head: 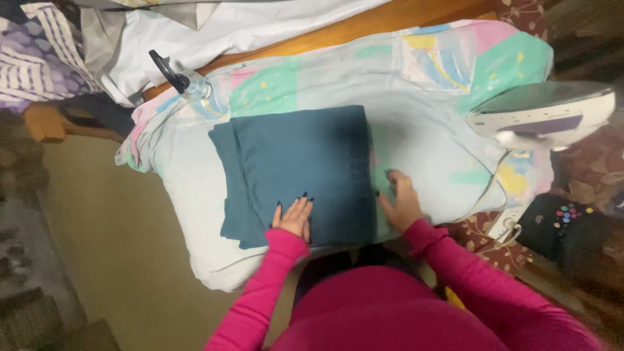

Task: Iron and fold various shirts and garments on a flat surface.

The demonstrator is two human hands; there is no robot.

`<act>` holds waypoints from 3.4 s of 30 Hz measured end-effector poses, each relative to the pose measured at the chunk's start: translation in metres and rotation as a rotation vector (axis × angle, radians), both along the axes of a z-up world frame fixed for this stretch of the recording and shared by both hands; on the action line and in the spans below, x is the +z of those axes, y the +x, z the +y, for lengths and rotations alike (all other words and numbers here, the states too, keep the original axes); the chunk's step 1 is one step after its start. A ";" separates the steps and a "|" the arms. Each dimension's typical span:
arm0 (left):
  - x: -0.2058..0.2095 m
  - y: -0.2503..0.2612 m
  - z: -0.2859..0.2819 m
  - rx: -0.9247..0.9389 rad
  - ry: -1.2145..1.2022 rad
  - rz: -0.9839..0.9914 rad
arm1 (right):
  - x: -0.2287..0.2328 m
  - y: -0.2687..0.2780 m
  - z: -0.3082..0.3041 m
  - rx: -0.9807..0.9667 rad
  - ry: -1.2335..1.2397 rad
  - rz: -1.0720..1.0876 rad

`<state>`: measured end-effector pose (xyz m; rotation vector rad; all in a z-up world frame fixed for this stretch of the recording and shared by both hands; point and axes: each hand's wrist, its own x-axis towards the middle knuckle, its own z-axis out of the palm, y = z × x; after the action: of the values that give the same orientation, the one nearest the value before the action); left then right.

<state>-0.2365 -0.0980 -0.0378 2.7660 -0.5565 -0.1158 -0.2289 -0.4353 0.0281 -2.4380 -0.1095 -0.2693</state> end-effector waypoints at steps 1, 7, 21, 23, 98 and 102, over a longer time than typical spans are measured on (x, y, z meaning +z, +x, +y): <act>0.018 0.023 -0.012 -0.004 -0.005 0.001 | -0.005 -0.005 -0.016 -0.004 -0.005 0.001; 0.079 0.192 -0.104 -0.219 -0.085 -0.265 | -0.111 -0.035 -0.047 -0.066 0.819 0.688; 0.022 0.257 -0.249 -0.616 0.804 0.085 | -0.063 -0.036 0.053 -0.045 1.066 0.638; 0.077 0.260 -0.227 -0.602 0.764 0.107 | -0.053 -0.033 0.047 -0.052 1.165 0.661; -0.096 0.230 0.095 0.715 -1.032 0.571 | 0.011 0.240 0.016 -0.143 -0.270 -0.042; -0.074 0.149 0.137 0.470 -1.444 0.669 | 0.057 0.188 0.055 0.095 -0.141 -0.090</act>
<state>-0.0877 0.0386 -0.1119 1.2463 0.1973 -0.3376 -0.0405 -0.3803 0.0853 -2.5513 -0.2915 -0.3389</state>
